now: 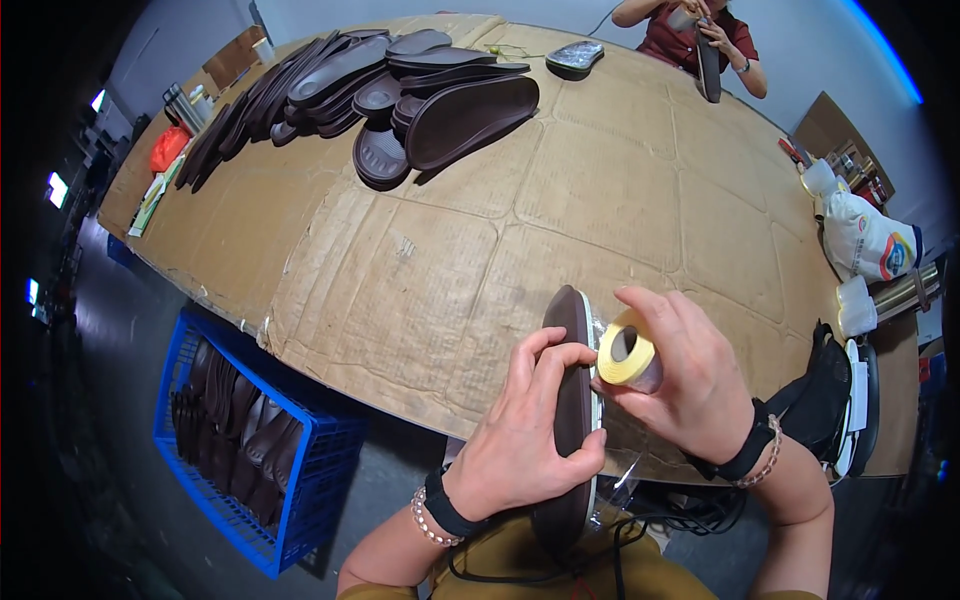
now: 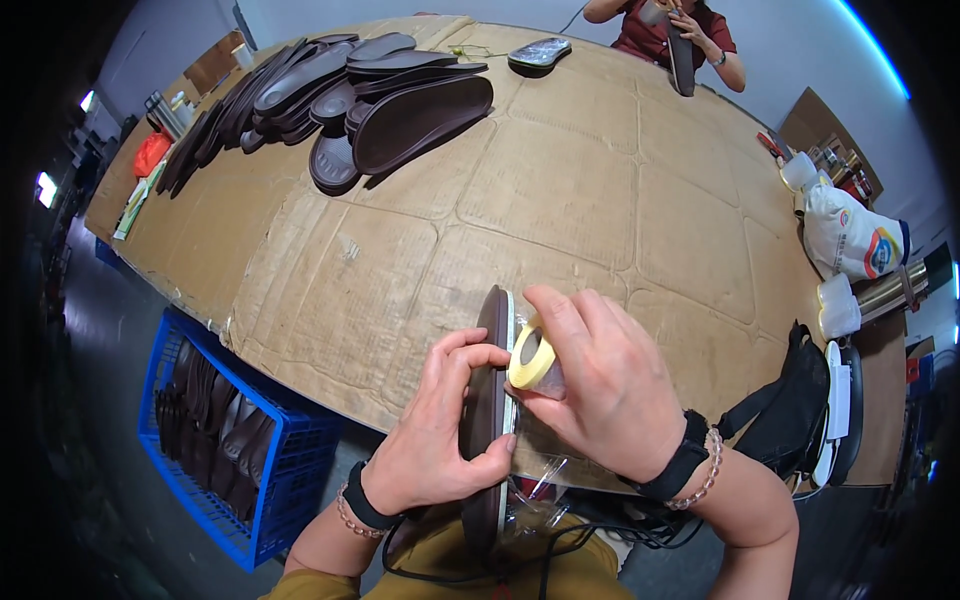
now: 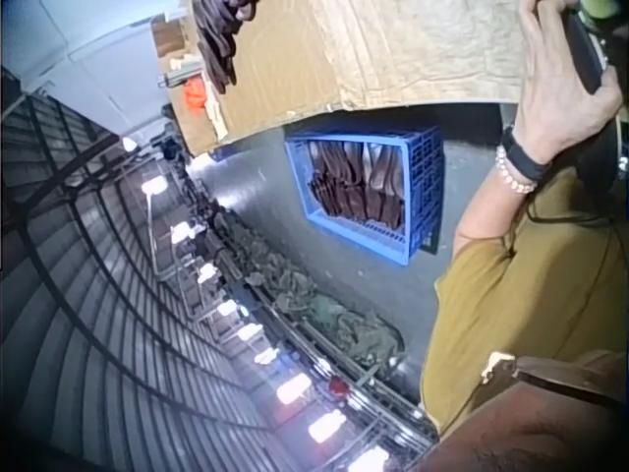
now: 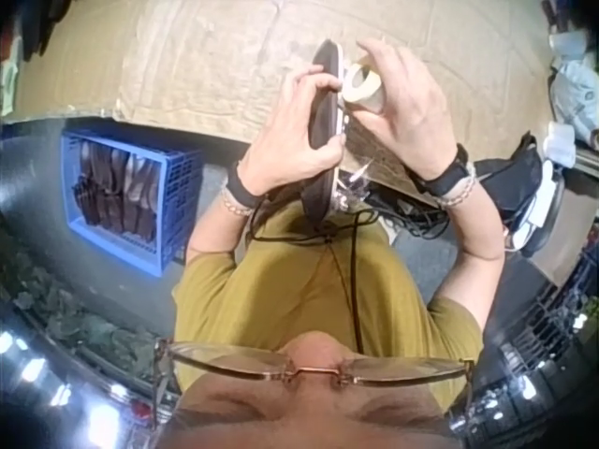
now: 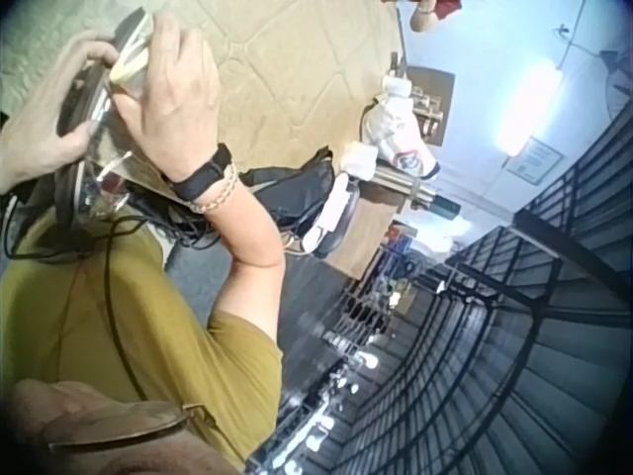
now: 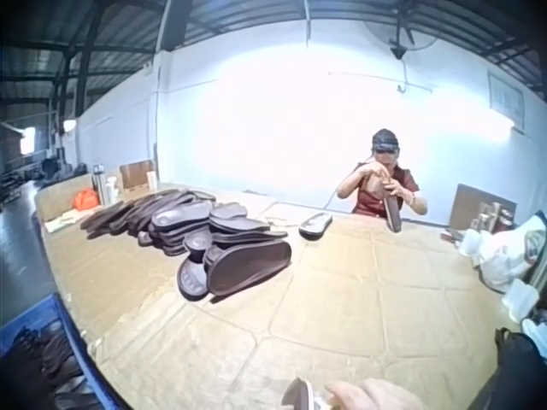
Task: The recorder is applying a yellow tape to the side of a shoe sole.
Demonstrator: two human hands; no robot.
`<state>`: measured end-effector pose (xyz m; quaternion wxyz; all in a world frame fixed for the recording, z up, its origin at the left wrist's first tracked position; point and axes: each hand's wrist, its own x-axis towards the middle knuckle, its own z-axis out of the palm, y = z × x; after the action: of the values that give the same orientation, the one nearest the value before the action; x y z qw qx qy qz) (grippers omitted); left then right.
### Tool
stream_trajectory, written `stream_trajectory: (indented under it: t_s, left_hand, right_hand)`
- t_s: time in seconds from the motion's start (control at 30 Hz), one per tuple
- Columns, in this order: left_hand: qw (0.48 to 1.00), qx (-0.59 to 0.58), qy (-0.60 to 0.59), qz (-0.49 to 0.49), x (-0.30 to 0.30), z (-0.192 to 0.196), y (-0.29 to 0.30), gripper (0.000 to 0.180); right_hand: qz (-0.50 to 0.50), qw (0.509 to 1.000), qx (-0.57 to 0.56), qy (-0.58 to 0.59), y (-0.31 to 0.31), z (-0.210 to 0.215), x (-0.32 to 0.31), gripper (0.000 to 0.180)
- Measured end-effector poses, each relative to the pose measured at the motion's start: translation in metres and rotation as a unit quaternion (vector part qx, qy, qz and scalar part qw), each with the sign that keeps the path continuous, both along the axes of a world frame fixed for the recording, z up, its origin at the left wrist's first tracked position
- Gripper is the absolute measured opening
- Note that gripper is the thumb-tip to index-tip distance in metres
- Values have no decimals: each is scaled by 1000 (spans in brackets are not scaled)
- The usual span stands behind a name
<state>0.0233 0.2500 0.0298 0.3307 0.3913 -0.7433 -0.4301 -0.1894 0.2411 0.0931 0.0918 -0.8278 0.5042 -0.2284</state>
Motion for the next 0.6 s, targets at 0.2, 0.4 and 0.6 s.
stream_trajectory:
  t_s: [0.2, 0.4, 0.6]
  left_hand:
    - [1000, 0, 1, -3, 0, 1, -1, 73]
    - [1000, 8, 1, 6, -1, 2, 0, 66]
    - [999, 45, 6, 29, -4, 3, -4, 50]
  right_hand:
    - [-6, 1000, 6, 8, 0, 2, 2, 74]
    - [-23, 1000, 20, 6, 0, 0, 3, 71]
    - [-17, 1000, 24, 6, -2, -4, -1, 72]
